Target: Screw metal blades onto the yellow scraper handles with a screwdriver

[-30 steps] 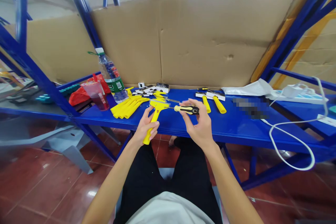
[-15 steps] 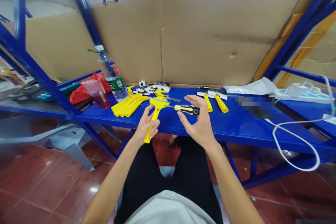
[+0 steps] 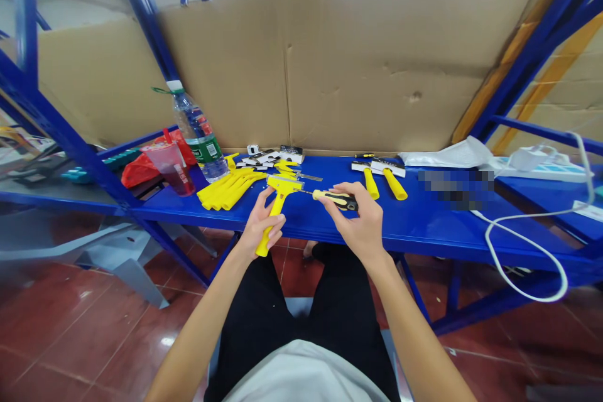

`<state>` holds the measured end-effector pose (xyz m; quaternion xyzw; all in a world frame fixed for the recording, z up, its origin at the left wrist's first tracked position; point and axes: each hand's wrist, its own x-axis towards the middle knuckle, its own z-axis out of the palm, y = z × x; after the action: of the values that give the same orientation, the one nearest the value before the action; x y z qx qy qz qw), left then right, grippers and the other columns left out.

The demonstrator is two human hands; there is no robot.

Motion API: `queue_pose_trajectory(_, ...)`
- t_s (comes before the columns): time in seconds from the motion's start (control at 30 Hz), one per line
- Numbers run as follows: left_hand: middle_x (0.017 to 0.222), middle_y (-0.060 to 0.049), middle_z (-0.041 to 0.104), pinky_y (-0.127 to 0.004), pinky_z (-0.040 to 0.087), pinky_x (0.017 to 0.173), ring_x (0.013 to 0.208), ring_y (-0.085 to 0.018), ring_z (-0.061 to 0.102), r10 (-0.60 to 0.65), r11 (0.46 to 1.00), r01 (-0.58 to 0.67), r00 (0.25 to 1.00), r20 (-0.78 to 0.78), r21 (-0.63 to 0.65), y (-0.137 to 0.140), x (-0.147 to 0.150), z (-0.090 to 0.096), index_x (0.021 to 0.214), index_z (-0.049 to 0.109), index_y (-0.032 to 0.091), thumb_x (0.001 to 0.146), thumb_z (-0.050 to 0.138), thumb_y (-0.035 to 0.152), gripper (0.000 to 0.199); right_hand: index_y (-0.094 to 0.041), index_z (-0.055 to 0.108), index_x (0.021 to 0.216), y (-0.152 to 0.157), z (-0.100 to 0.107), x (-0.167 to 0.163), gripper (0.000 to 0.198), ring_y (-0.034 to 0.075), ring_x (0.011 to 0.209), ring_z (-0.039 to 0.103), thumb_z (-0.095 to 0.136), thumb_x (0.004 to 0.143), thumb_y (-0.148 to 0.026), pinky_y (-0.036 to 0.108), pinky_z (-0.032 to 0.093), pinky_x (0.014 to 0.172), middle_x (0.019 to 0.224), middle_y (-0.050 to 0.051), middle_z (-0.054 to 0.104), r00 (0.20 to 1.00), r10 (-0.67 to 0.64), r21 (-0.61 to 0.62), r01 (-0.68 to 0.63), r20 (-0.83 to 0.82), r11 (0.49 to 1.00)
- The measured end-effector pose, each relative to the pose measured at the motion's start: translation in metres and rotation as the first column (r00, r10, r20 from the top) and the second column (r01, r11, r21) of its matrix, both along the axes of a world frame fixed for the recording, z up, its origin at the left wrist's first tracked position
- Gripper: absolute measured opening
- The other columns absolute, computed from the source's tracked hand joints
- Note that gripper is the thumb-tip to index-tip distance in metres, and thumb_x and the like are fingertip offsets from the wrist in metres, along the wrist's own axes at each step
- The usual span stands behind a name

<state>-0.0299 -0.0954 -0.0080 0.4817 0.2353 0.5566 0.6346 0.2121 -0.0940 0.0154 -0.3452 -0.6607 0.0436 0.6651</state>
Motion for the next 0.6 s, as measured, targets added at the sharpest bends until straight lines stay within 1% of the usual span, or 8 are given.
queue_pose_trajectory(0.1, 0.116, 0.002, 0.064, -0.015, 0.036, 0.032, 0.046, 0.000, 0.043, 0.012, 1.000, -0.012, 1.000, 0.016, -0.009, 0.0005, -0.0001, -0.0003, 0.148, 0.043, 0.035, 0.082, 0.088, 0.020, 0.081, -0.028, 0.062, 0.131, 0.0023, -0.0015, 0.0004, 0.043, 0.030, 0.117, 0.081, 0.086, 0.097, -0.039, 0.053, 0.068, 0.104, 0.124, 0.008, 0.077, 0.995, 0.094, -0.031, -0.095, -0.030, 0.995)
queue_pose_trajectory(0.17, 0.118, 0.002, 0.065, -0.015, 0.036, 0.032, 0.046, 0.001, 0.043, 0.014, 1.000, -0.014, 1.000, 0.022, -0.011, 0.0005, -0.0002, -0.0004, 0.148, 0.043, 0.035, 0.082, 0.088, 0.020, 0.082, -0.027, 0.062, 0.131, 0.0038, -0.0025, 0.0019, 0.042, 0.031, 0.122, 0.080, 0.085, 0.098, -0.038, 0.053, 0.068, 0.106, 0.130, 0.009, 0.076, 0.991, 0.136, -0.053, -0.137, -0.022, 0.989)
queue_pose_trajectory(0.23, 0.120, 0.001, 0.065, -0.015, 0.036, 0.032, 0.046, 0.001, 0.043, 0.006, 1.000, -0.006, 1.000, 0.010, -0.005, 0.0002, 0.0002, -0.0002, 0.148, 0.043, 0.035, 0.083, 0.088, 0.021, 0.081, -0.027, 0.066, 0.121, 0.0049, -0.0037, 0.0034, 0.036, 0.030, 0.109, 0.083, 0.088, 0.095, -0.041, 0.053, 0.070, 0.100, 0.116, 0.007, 0.078, 0.999, 0.043, -0.039, -0.043, -0.008, 0.998)
queue_pose_trajectory(0.3, 0.122, 0.001, 0.065, -0.016, 0.037, 0.032, 0.046, 0.000, 0.044, 0.001, 1.000, -0.001, 1.000, -0.004, 0.004, -0.0003, 0.0011, 0.0002, 0.147, 0.043, 0.035, 0.083, 0.088, 0.021, 0.080, -0.028, 0.066, 0.121, 0.0055, -0.0044, 0.0038, 0.039, 0.029, 0.102, 0.083, 0.090, 0.094, -0.041, 0.053, 0.071, 0.097, 0.107, 0.005, 0.079, 0.999, -0.031, -0.012, 0.031, -0.019, 0.999)
queue_pose_trajectory(0.33, 0.122, 0.001, 0.065, -0.016, 0.037, 0.032, 0.046, 0.000, 0.044, 0.004, 1.000, -0.004, 1.000, -0.007, 0.007, -0.0005, 0.0015, 0.0003, 0.147, 0.043, 0.035, 0.083, 0.088, 0.021, 0.080, -0.028, 0.064, 0.126, 0.0055, -0.0044, 0.0035, 0.044, 0.030, 0.107, 0.082, 0.090, 0.093, -0.040, 0.054, 0.070, 0.099, 0.113, 0.007, 0.079, 1.000, -0.017, -0.003, 0.017, -0.024, 1.000)
queue_pose_trajectory(0.43, 0.120, 0.002, 0.065, -0.015, 0.037, 0.033, 0.047, 0.000, 0.044, 0.016, 1.000, -0.016, 1.000, -0.011, 0.004, -0.0008, 0.0026, 0.0001, 0.147, 0.043, 0.036, 0.083, 0.089, 0.022, 0.080, -0.029, 0.054, 0.142, 0.0042, -0.0032, 0.0010, 0.055, 0.031, 0.127, 0.078, 0.086, 0.097, -0.036, 0.053, 0.068, 0.105, 0.140, 0.012, 0.072, 0.988, 0.149, -0.017, -0.150, -0.046, 0.989)
queue_pose_trajectory(0.5, 0.119, 0.002, 0.065, -0.015, 0.037, 0.033, 0.047, 0.000, 0.044, 0.017, 1.000, -0.017, 1.000, -0.017, 0.006, -0.0007, 0.0028, -0.0002, 0.147, 0.044, 0.036, 0.084, 0.089, 0.023, 0.079, -0.029, 0.057, 0.138, 0.0029, -0.0023, -0.0008, 0.050, 0.030, 0.120, 0.081, 0.086, 0.098, -0.035, 0.050, 0.070, 0.101, 0.133, 0.010, 0.076, 0.985, 0.158, -0.027, -0.160, -0.062, 0.987)
queue_pose_trajectory(0.6, 0.123, 0.000, 0.065, -0.015, 0.037, 0.033, 0.047, 0.001, 0.044, 0.015, 1.000, -0.014, 0.999, -0.030, 0.013, -0.0006, 0.0025, -0.0003, 0.147, 0.044, 0.036, 0.084, 0.088, 0.024, 0.078, -0.028, 0.065, 0.119, 0.0024, -0.0020, -0.0014, 0.035, 0.028, 0.101, 0.085, 0.089, 0.095, -0.037, 0.047, 0.072, 0.092, 0.106, 0.004, 0.079, 0.997, 0.027, -0.034, -0.030, -0.069, 0.999)
